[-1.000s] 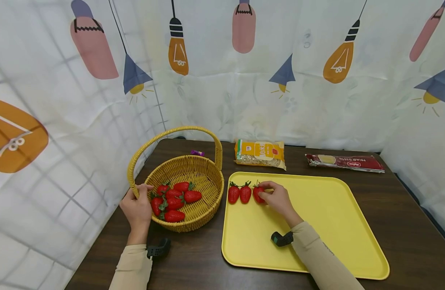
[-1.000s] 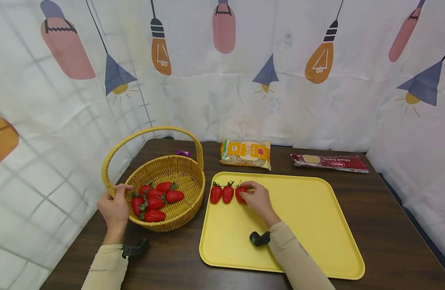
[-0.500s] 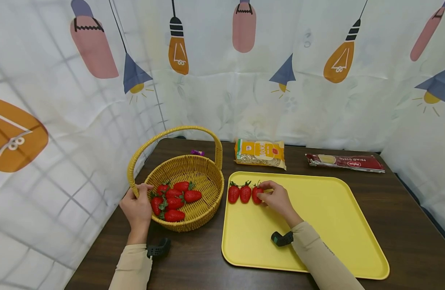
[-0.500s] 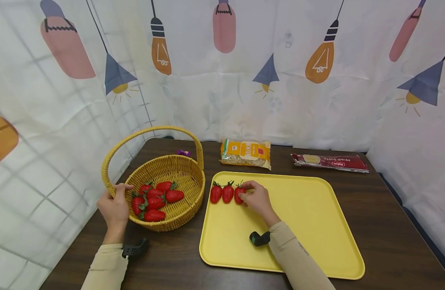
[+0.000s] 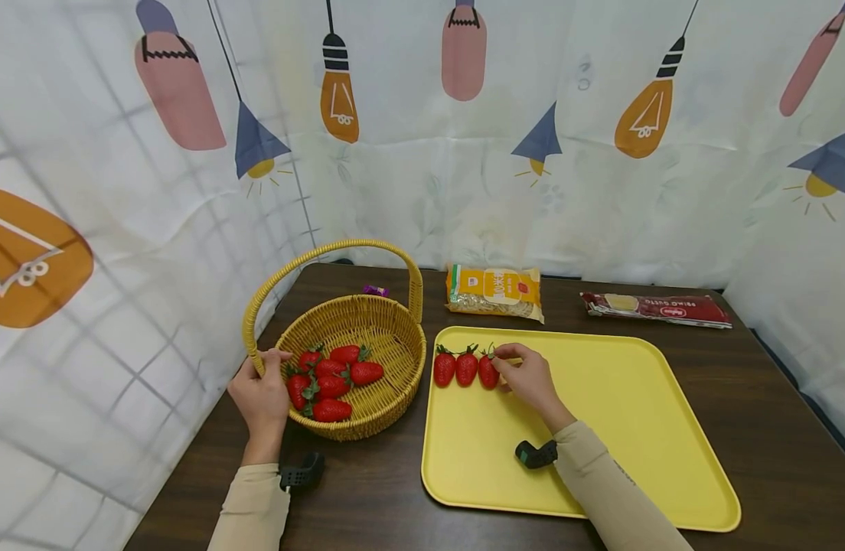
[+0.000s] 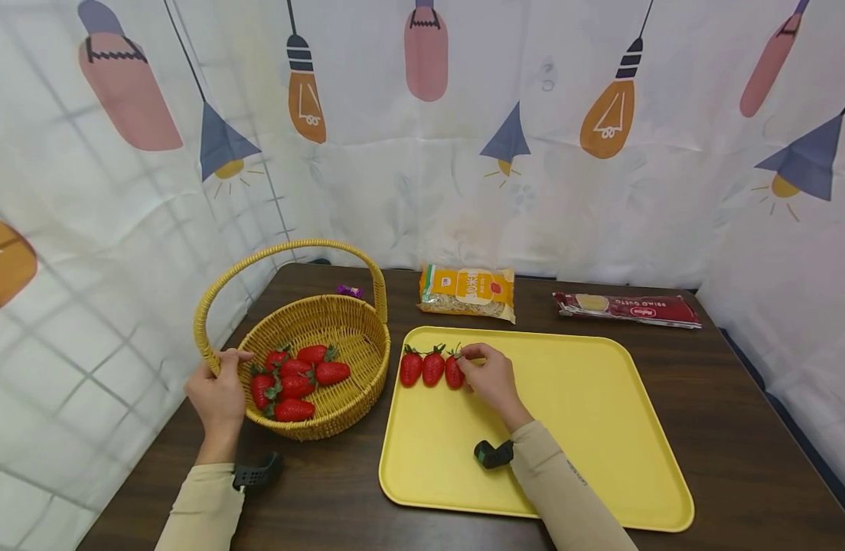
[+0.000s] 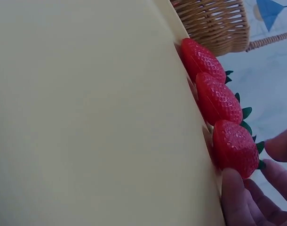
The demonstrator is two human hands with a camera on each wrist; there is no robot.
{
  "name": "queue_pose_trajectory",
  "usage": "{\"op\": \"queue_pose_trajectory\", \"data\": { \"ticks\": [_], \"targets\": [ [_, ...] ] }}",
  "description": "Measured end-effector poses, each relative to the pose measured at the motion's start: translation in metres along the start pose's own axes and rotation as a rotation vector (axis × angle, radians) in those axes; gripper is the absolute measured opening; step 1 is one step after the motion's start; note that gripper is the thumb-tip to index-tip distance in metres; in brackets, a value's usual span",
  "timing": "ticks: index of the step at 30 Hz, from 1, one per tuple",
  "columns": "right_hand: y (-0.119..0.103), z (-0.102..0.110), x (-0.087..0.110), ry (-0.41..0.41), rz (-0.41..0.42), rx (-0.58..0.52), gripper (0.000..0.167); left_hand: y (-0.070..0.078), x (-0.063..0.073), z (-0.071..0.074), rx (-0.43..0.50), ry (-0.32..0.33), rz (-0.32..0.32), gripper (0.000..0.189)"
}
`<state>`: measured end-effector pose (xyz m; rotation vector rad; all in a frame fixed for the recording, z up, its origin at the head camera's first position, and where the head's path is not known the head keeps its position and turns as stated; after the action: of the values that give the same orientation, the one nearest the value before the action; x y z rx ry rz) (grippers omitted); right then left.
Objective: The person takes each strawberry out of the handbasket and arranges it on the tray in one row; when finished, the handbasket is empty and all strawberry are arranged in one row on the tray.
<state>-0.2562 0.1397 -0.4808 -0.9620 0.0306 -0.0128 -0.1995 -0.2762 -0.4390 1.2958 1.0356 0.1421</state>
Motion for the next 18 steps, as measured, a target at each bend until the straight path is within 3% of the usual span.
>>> {"op": "queue_pose_trajectory", "data": {
  "ticks": [6,10,14,18],
  "targets": [
    [-0.001,0.009,0.001,0.13,-0.007,0.0,0.02,-0.002,0.0,0.001,-0.004,0.007,0.001,0.038],
    [-0.005,0.012,0.002,0.169,0.048,-0.069,0.02,-0.002,0.0,0.001,-0.003,0.004,0.005,0.039],
    [-0.016,0.011,0.003,0.13,0.133,-0.161,0.021,-0.002,0.0,0.0,0.006,-0.002,0.015,0.039],
    [-0.035,0.004,0.009,0.024,0.19,-0.247,0.024,-0.001,-0.001,0.001,0.013,-0.007,0.019,0.037]
  ]
}}
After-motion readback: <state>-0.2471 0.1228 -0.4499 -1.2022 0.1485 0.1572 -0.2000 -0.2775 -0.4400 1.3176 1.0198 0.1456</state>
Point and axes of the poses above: each hand's wrist, its own x-axis away from the middle knuckle, its own z-axis out of the back of the hand, y = z × x, the point moved 3 cm from there along -x, towards the middle knuckle, and after that the axes turned 13 degrees about x, right-handed, at the moved point
